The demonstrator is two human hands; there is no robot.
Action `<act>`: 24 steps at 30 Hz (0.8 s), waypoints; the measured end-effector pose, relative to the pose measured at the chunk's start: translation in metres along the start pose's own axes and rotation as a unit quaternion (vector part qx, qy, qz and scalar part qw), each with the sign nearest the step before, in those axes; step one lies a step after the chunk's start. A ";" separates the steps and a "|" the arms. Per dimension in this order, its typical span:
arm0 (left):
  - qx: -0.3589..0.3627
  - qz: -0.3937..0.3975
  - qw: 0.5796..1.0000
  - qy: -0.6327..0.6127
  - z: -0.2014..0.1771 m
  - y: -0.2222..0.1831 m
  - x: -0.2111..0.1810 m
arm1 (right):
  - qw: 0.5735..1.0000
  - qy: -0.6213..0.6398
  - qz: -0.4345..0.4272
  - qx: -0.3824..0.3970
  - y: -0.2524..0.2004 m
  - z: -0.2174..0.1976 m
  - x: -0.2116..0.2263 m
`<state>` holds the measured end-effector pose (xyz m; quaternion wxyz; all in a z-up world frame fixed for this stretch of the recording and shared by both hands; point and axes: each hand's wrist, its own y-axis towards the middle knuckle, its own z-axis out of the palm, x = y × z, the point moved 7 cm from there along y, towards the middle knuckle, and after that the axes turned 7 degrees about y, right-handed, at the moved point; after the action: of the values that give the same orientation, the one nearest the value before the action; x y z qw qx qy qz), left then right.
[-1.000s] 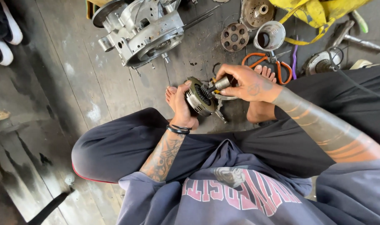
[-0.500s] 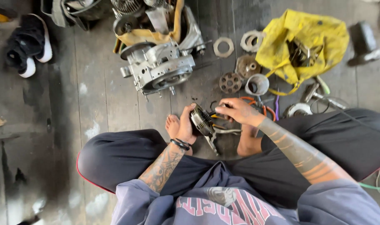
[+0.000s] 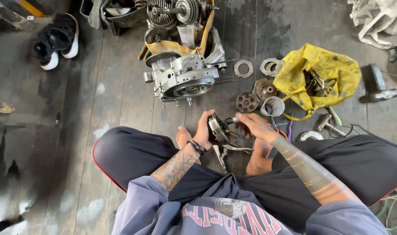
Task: The person sits on the floor and uses a large pair of locking pliers to compress and manipulate a circular metal mechanical component. They repeatedly adjust the pliers and rotate the part to access different sections, then remove the pliers to inspect the internal gears and springs by hand.
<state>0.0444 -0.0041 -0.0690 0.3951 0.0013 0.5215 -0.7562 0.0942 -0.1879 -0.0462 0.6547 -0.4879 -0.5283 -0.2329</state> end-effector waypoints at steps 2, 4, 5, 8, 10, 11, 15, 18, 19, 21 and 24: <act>-0.006 -0.004 1.000 0.001 0.000 -0.003 0.002 | 0.996 -0.005 0.086 0.009 0.003 0.001 -0.024; -0.018 -0.013 1.000 0.010 0.002 -0.007 0.006 | 0.998 0.028 0.057 0.020 0.003 0.005 -0.017; -0.023 -0.013 1.000 0.006 0.002 -0.007 0.009 | 0.997 0.029 0.059 0.027 0.001 -0.001 -0.018; -0.016 -0.030 0.999 0.005 0.004 -0.012 0.014 | 0.992 -0.003 -0.080 0.101 -0.004 0.002 0.000; -0.008 -0.014 1.000 -0.002 0.013 -0.019 0.011 | 0.995 -0.020 -0.081 0.060 -0.007 -0.004 0.002; -0.010 -0.012 1.000 -0.005 0.008 -0.017 0.008 | 0.994 -0.021 -0.080 0.065 -0.001 -0.003 -0.004; -0.024 -0.020 0.999 0.026 -0.010 0.018 0.018 | 0.990 0.082 -0.074 0.084 -0.003 -0.006 0.003; -0.039 -0.019 0.998 0.036 -0.018 0.030 0.018 | 0.996 0.053 -0.058 0.046 -0.001 -0.041 0.010; -0.057 0.002 0.998 0.028 -0.020 0.029 0.012 | 0.998 0.005 -0.053 0.021 0.003 -0.060 0.010; -0.074 0.046 0.996 0.009 -0.009 0.003 0.001 | 0.992 -0.087 -0.055 -0.071 -0.008 -0.124 0.037; -0.167 0.111 0.980 -0.001 0.005 -0.044 -0.024 | 0.953 -0.206 -0.055 -0.216 -0.035 -0.207 0.096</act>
<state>0.0365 0.0131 -0.0221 0.4721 -0.0072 0.6364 -0.6100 0.1935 -0.3653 0.0627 0.3968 -0.6250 -0.6150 -0.2714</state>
